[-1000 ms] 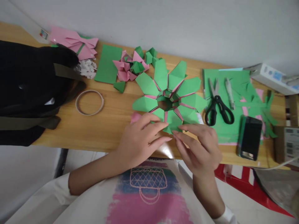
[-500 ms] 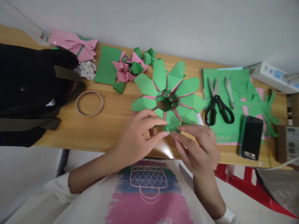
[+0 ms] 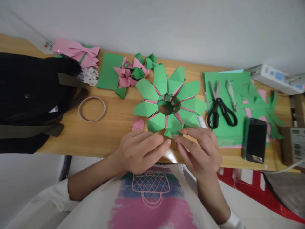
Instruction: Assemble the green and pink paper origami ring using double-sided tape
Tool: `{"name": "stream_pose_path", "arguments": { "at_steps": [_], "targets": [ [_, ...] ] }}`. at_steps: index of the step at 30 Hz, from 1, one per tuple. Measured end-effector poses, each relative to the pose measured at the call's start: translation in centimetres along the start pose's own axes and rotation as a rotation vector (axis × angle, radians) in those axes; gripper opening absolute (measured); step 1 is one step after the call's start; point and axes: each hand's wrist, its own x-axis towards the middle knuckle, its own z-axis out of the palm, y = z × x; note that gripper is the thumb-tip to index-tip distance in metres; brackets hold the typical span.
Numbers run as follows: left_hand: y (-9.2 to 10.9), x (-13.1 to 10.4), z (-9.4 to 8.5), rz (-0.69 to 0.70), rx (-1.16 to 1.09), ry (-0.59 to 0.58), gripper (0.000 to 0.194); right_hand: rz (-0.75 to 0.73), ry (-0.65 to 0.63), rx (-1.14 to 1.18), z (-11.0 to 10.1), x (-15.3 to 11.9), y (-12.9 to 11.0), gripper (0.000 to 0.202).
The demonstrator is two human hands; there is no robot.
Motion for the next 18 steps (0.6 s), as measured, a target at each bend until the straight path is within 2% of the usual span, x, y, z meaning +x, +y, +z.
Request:
{"name": "stream_pose_path", "arguments": {
  "at_steps": [2,6,11,18],
  "targets": [
    [0.02,0.34,-0.10,-0.032,0.016,-0.043,0.007,-0.004,-0.002,0.000,-0.08,0.08,-0.01,0.015],
    [-0.09,0.50,-0.33,-0.010,0.008,-0.020,0.010,0.001,0.002,0.015,-0.10,0.11,0.01,0.014],
    [-0.11,0.34,-0.60,-0.011,-0.078,-0.061,0.012,0.000,0.009,0.032,0.06,0.05,0.01,0.013],
    [-0.42,0.40,-0.12,0.039,0.026,-0.044,0.011,-0.005,-0.009,0.039,-0.10,0.03,0.04,0.015]
  ]
}}
